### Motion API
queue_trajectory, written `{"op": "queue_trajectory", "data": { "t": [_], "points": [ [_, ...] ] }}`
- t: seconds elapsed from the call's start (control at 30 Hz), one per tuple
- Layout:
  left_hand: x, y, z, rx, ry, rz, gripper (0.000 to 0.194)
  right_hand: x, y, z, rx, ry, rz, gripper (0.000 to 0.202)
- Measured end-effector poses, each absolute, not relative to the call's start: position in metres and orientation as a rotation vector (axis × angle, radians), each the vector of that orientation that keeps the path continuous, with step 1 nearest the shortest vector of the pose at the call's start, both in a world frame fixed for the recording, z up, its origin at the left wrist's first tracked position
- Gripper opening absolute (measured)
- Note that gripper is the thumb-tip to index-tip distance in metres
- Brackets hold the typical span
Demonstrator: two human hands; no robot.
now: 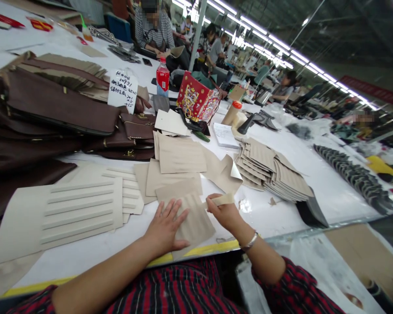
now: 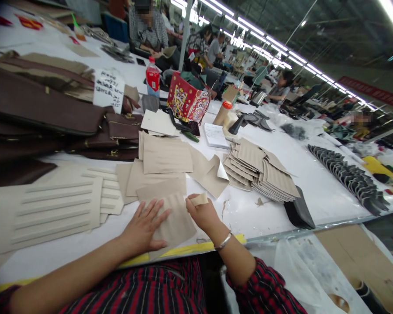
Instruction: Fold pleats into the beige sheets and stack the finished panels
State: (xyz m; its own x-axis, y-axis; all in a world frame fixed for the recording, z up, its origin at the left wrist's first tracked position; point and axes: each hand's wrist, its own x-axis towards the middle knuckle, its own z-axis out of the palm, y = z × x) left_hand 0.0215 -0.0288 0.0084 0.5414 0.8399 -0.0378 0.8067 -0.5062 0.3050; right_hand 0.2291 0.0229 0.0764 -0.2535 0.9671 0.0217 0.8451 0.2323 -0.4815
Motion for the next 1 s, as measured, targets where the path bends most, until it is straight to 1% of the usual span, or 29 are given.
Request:
{"op": "queue_trajectory", "data": {
  "t": [0.1,0.17,0.27,0.37,0.43,0.57,0.63,0.7,0.87,0.93,1.0],
  "points": [
    [0.020,-0.029,0.008,2.487,1.366,0.181,0.093,0.194,0.050,0.073,-1.632,-2.250,0.480,0.025],
    [0.020,-0.028,0.007,2.483,1.370,0.189,0.094,0.183,0.055,0.070,-1.738,-2.310,0.419,0.025],
    [0.020,-0.028,0.007,2.470,1.372,0.211,0.094,0.197,0.027,0.070,-1.835,-2.361,0.429,0.027],
    [0.019,-0.028,0.007,2.464,1.353,0.233,0.092,0.221,-0.015,0.074,-1.824,-2.396,0.490,0.026],
    [0.019,-0.028,0.007,2.479,1.340,0.230,0.092,0.223,-0.020,0.073,-1.809,-2.403,0.505,0.026],
    [0.019,-0.027,0.007,2.504,1.348,0.213,0.092,0.195,0.029,0.065,-1.723,-2.329,0.352,0.024],
    [0.020,-0.027,0.006,2.506,1.355,0.218,0.092,0.188,0.046,0.065,-1.767,-2.332,0.329,0.025],
    [0.020,-0.027,0.005,2.503,1.362,0.237,0.091,0.195,0.035,0.068,-1.830,-2.364,0.383,0.026],
    [0.019,-0.028,0.004,2.510,1.333,0.269,0.090,0.226,-0.030,0.078,-1.910,-2.376,0.588,0.028],
    [0.018,-0.027,0.005,2.518,1.310,0.248,0.093,0.219,-0.020,0.072,-1.864,-2.369,0.518,0.028],
    [0.018,-0.027,0.006,2.518,1.305,0.218,0.096,0.203,0.010,0.066,-1.793,-2.352,0.405,0.028]
  ]
}}
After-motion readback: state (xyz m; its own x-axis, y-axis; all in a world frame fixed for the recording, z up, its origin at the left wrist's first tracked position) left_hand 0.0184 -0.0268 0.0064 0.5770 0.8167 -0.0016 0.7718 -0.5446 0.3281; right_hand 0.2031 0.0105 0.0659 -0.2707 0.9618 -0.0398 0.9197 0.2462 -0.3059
